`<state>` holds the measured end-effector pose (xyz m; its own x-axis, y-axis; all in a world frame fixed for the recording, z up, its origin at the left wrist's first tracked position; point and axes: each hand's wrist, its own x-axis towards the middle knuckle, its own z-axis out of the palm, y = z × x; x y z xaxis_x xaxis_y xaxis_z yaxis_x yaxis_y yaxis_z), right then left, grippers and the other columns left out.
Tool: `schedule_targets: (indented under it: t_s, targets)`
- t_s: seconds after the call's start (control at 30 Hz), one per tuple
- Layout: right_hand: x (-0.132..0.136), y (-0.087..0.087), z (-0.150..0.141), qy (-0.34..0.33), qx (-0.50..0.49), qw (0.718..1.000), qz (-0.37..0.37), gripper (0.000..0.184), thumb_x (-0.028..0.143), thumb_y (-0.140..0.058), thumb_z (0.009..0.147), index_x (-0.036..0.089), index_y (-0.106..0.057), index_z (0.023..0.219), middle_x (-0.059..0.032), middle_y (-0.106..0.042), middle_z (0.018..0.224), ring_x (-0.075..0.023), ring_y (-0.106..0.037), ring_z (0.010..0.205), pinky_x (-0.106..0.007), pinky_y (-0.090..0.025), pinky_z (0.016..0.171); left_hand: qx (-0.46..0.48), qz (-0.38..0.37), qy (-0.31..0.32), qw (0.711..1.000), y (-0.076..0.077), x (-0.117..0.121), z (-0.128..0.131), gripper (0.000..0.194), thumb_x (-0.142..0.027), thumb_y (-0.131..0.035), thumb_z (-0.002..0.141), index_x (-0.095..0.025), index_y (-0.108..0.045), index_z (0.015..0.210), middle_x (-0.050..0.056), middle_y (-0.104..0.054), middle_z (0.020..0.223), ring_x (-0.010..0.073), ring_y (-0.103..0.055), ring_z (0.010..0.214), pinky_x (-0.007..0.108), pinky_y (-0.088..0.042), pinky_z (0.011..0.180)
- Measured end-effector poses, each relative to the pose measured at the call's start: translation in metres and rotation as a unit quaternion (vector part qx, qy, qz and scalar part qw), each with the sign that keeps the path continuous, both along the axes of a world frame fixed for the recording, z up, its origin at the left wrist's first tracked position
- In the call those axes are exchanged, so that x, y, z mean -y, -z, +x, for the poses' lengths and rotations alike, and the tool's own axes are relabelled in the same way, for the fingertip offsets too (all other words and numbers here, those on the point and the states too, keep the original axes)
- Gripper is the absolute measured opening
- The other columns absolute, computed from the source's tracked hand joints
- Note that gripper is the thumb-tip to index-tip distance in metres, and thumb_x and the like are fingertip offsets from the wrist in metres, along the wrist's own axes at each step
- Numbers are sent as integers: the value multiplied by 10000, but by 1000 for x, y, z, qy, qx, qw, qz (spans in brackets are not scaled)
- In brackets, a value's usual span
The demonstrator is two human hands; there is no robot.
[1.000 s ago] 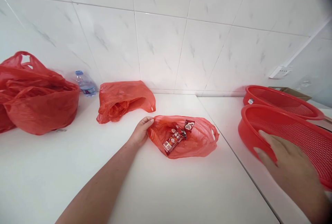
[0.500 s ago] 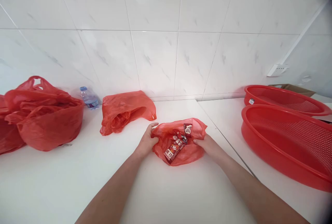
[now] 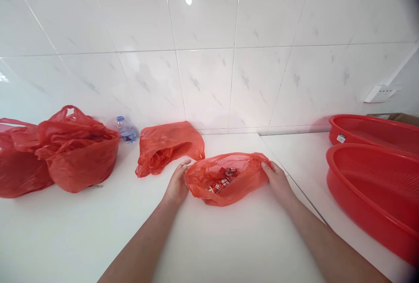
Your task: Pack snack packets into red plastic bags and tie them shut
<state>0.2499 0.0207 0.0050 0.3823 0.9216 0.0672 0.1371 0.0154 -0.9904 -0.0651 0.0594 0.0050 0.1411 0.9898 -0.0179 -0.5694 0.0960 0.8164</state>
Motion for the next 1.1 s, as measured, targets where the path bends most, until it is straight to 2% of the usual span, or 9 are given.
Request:
schedule_targets:
  t_s: [0.1,0.23,0.43,0.57,0.7,0.9,0.97,1.03,1.1]
  targets:
    - [-1,10,-4,-19,80,997,-4,412,541,-532,777,189,-621,972,-58,-680,943,-238,-607,891,-315,-461,734,-12,16,6,1000,2,1,4,338,-391,-633,776,-183,-594,1039,38,-663,941,184,-629,827,288,-476,706]
    - [-3,13,-8,-43,153,986,-46,386,547,-492,791,203,-617,914,-40,-674,888,-229,-591,844,-303,-433,687,-34,30,17,999,1,1,6,329,-404,-606,800,-164,-615,1024,70,-665,999,215,-628,872,318,-466,741]
    - [-5,14,-10,-42,172,982,-64,333,518,-506,772,207,-616,818,-24,-654,832,-201,-560,757,-283,-402,610,-34,27,19,999,1,0,6,292,-382,-623,796,-173,-624,1000,66,-662,1022,211,-624,900,318,-462,769]
    - [-4,14,-10,-44,179,980,-68,309,505,-509,769,207,-586,746,-9,-627,751,-181,-534,680,-273,-388,575,-47,16,19,999,-1,0,5,307,-405,-628,788,-171,-624,989,59,-671,978,201,-631,847,307,-467,723]
    - [-4,15,-10,-37,203,977,-54,281,473,-508,765,205,-576,717,-5,-623,697,-181,-537,658,-271,-388,576,-54,18,27,998,-2,-1,6,291,-400,-620,793,-172,-626,973,53,-677,958,192,-632,833,303,-472,724]
    - [-12,17,-16,-10,255,966,-50,290,459,-468,762,200,-571,678,-17,-624,661,-182,-538,633,-263,-366,557,-41,52,40,997,0,-1,11,297,-368,-643,768,-148,-638,967,82,-678,1001,233,-632,894,340,-479,771]
    - [-15,18,-18,9,260,964,-58,298,459,-448,767,197,-554,671,-25,-607,640,-184,-512,608,-270,-346,540,-23,61,4,998,1,1,11,253,-348,-662,757,-159,-632,923,51,-679,931,193,-633,822,304,-476,735]
    - [-18,19,-19,28,293,953,-76,303,458,-467,754,205,-485,587,-4,-542,547,-167,-455,545,-265,-303,506,-23,31,30,999,2,1,10,259,-367,-652,773,-170,-622,940,35,-671,896,159,-624,753,282,-471,696]
    - [-19,18,-18,13,280,956,-90,297,443,-468,759,206,-471,579,10,-526,535,-155,-438,535,-257,-300,498,-25,16,35,999,2,1,8,261,-365,-643,785,-169,-618,956,41,-667,899,157,-622,751,278,-469,687]
